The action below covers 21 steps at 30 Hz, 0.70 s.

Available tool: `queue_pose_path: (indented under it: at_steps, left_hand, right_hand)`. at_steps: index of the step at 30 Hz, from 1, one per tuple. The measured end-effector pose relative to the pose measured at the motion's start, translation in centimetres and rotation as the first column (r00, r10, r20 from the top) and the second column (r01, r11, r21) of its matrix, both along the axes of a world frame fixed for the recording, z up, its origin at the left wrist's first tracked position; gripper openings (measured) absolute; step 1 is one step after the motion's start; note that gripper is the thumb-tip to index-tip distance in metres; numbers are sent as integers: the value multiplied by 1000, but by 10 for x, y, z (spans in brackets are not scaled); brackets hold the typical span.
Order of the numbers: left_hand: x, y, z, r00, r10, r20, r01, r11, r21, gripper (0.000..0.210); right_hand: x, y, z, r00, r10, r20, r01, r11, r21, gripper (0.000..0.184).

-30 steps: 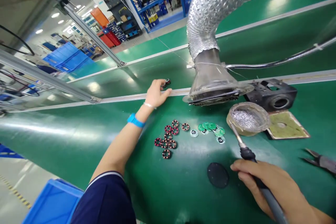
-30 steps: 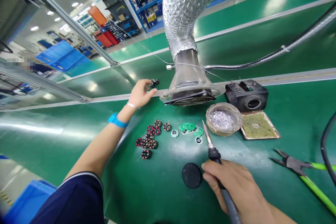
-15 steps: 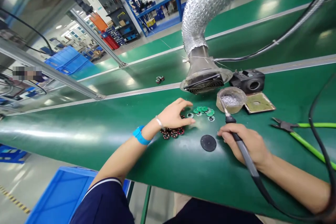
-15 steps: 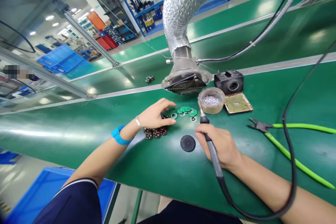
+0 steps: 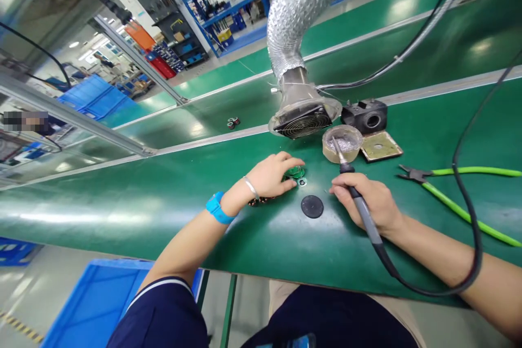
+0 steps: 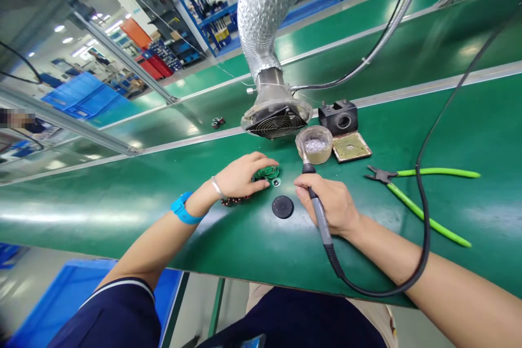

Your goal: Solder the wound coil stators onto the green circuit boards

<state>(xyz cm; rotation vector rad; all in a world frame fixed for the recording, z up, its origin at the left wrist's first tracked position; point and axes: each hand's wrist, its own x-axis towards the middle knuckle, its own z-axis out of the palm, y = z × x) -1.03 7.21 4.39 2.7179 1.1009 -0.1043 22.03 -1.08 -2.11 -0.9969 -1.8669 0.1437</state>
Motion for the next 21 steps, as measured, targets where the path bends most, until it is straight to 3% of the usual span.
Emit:
queue_pose_path:
  at_steps: [3, 5, 9, 13, 21]
  left_hand:
    - [-20, -14, 10, 996, 62, 65, -66, 996, 64, 45]
    - [-29, -25, 12, 998, 43, 44, -45, 997, 60, 39]
    - [-36, -40, 4, 999, 32, -41, -28, 995, 97, 35]
    - [-33, -43, -6, 998, 56, -19, -54, 994, 99, 22]
    - [-8, -60, -16, 982, -8, 189, -3, 998, 57, 24]
  right_hand:
    - [-2, 0, 0, 1000, 25, 0, -25, 1000, 2, 11]
    - [-3, 0, 0, 999, 39, 2, -39, 999, 4, 11]
    - [-6, -3, 0, 998, 60, 17, -60, 998, 1, 11]
    - [-9, -7, 0, 995, 93, 46, -92, 996, -13, 11]
    - [-15, -15, -1, 981, 150, 121, -137, 984, -111, 26]
